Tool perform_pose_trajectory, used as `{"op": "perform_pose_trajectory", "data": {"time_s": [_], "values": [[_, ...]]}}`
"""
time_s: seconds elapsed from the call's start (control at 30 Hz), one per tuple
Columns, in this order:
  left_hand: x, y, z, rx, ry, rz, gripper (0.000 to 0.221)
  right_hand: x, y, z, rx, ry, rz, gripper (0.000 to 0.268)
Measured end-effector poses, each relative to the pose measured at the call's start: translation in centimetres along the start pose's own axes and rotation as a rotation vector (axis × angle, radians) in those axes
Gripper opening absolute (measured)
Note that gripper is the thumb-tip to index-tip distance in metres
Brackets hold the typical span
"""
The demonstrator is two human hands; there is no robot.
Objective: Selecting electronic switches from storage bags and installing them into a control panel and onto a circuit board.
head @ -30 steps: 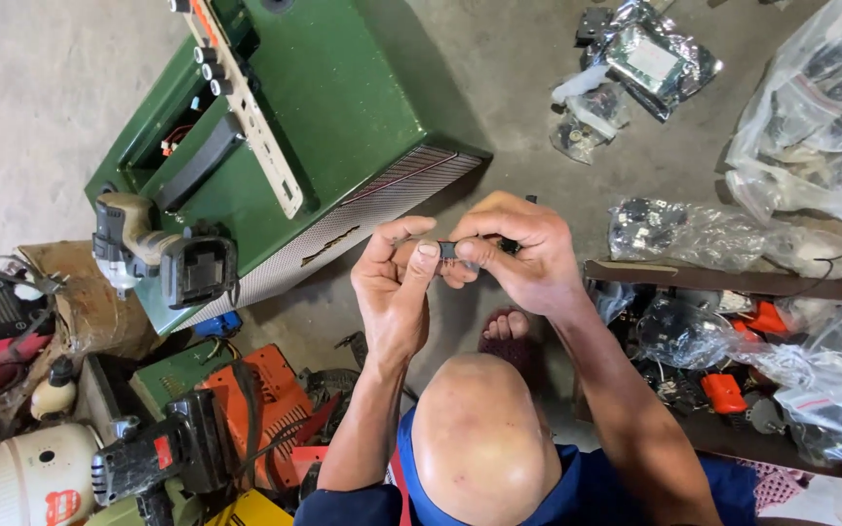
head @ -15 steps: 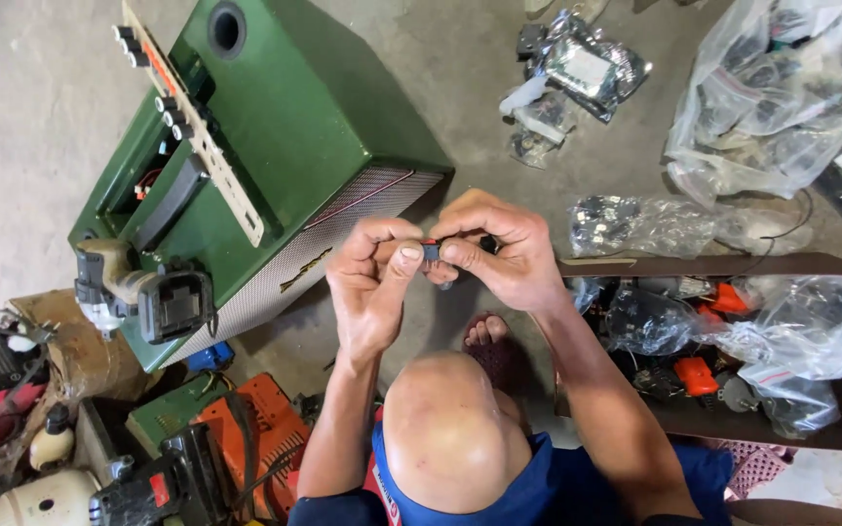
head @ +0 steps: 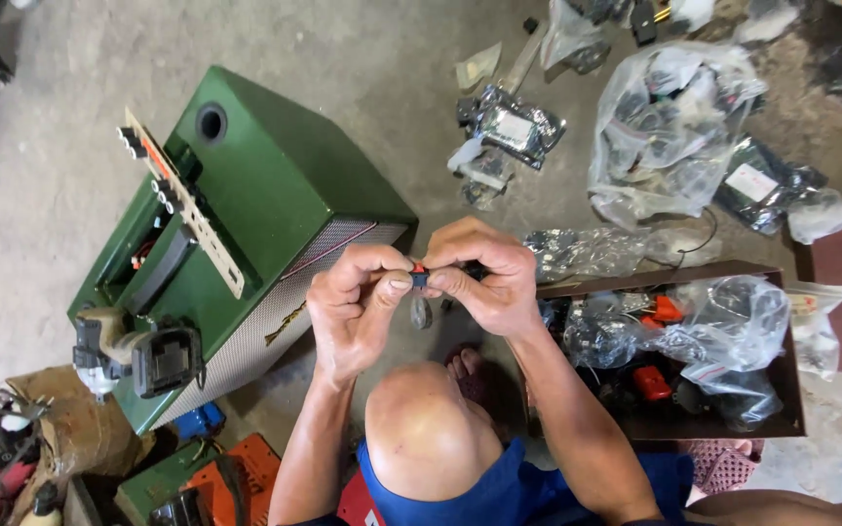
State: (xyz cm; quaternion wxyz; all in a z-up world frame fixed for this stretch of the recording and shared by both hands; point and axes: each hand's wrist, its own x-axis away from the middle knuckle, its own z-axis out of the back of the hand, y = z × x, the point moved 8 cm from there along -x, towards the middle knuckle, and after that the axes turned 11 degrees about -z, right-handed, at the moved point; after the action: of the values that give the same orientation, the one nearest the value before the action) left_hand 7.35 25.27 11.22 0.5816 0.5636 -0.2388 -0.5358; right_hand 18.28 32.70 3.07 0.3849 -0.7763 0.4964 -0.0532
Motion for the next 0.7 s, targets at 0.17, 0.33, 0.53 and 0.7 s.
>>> {"op": "perform_pose_trajectory", "data": {"time_s": [0.17, 0.33, 0.53, 0.7], "values": [[-0.8, 1.8, -1.1, -0.001, -0.064, -0.044, 0.007, 0.1, -2.7, -0.1, 0.038, 0.022, 0.069, 0.011], [-1.2, 1.9, -3.4, -0.159, -0.183, 0.186, 0.032, 1.1, -6.4, 1.5, 0.245, 0.179, -0.126, 0.015], [-4.8, 7.2, -10.0, -0.003, -0.284, -0.026, 0.013, 1.7, -13.2, 3.4, 0.256, 0.269, 0.047, 0.007], [-7.2, 9.9, -14.0, 0.142, -0.354, -0.042, 0.011, 1.1, -19.5, 4.5, 0.295, 0.301, 0.110, 0.010]]}}
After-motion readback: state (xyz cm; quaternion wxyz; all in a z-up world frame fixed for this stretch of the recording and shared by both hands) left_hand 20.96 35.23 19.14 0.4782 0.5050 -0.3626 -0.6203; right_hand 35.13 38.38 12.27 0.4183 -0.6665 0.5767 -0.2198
